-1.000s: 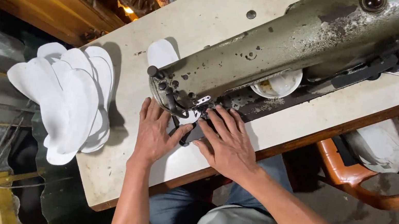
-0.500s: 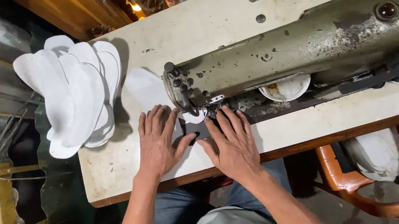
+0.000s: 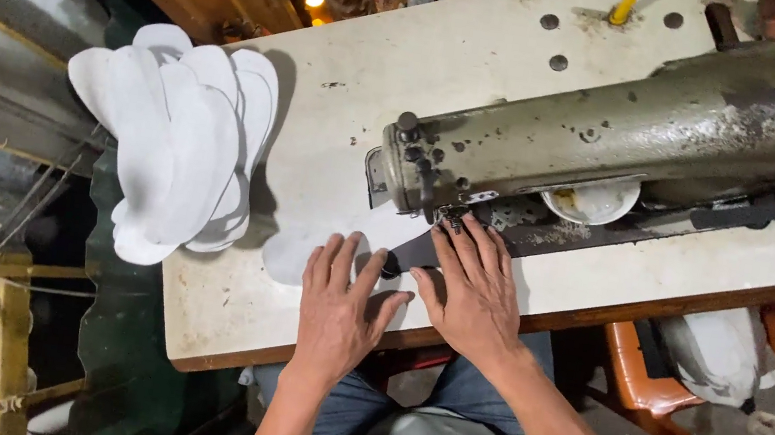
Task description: The person uses a sewing machine to stitch white shoe insoles. They guide the insoles under the needle, sew along the edges, and then remove them to place on a growing pile. A smartphone is visible on the table playing a video.
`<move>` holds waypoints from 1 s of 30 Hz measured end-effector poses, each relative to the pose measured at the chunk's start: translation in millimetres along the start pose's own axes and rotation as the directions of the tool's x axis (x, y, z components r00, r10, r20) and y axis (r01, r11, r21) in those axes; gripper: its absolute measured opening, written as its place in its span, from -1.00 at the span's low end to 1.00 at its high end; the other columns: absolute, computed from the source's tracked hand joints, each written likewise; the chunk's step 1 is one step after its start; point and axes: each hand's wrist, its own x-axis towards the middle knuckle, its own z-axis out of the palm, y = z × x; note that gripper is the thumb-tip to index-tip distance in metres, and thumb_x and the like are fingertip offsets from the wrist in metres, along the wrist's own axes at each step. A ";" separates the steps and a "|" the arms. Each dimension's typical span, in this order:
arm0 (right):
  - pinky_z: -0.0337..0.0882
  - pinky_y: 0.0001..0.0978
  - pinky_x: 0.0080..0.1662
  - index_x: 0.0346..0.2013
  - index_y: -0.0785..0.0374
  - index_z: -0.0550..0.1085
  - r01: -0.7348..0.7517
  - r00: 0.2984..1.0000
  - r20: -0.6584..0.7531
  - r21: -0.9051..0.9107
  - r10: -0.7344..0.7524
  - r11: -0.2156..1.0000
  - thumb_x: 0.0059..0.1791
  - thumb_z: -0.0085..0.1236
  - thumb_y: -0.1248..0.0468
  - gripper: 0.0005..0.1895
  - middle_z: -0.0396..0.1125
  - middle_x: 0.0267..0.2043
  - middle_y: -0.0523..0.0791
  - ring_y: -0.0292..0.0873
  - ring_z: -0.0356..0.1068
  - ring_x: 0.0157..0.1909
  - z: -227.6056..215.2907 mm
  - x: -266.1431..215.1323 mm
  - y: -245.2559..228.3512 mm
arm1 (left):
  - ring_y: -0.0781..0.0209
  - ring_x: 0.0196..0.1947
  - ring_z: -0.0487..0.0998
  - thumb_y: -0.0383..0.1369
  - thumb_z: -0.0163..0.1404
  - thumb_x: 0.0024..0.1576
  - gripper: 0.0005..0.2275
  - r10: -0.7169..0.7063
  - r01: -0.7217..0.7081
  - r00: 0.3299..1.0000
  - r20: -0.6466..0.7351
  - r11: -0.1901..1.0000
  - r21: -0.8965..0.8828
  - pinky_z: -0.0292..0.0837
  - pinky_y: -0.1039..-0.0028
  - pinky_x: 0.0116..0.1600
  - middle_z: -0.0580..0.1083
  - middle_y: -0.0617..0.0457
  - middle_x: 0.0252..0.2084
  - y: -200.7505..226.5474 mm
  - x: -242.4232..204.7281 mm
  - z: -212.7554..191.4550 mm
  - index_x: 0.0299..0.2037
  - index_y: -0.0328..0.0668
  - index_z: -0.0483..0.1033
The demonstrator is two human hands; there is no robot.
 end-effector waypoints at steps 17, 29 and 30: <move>0.13 0.09 0.40 0.26 0.25 0.42 0.021 0.999 0.048 -0.002 -0.021 1.000 0.16 -0.14 0.20 -0.60 0.28 0.36 0.02 0.08 0.11 0.46 2.6 -5.1 4.1 | -0.29 0.20 0.33 -0.04 0.07 0.19 -0.59 -0.024 0.028 0.998 0.063 0.998 -0.062 0.25 -0.05 0.23 0.34 -0.36 0.27 19.5 -39.1 -27.4 0.12 -0.11 0.51; 0.17 0.04 0.39 0.18 0.31 0.46 0.003 1.000 0.004 0.099 -0.003 0.995 0.18 -0.17 0.19 -0.62 0.29 0.35 -0.02 0.04 0.14 0.45 -4.5 -2.4 3.2 | -0.25 0.36 0.27 -0.02 0.08 0.20 -0.61 0.102 -0.094 0.994 0.025 0.969 -0.227 0.00 -0.18 0.42 0.33 -0.28 0.30 31.3 -53.2 -14.8 0.12 -0.03 0.51; 0.17 0.04 0.39 0.18 0.31 0.46 0.000 1.000 0.001 0.099 0.000 0.995 0.18 -0.17 0.19 -0.62 0.29 0.35 -0.02 0.04 0.14 0.45 -6.1 -3.8 3.1 | -0.25 0.36 0.27 -0.02 0.08 0.20 -0.61 0.106 -0.097 0.994 0.025 0.969 -0.226 0.00 -0.18 0.42 0.33 -0.28 0.30 30.5 -53.2 -14.3 0.12 -0.03 0.51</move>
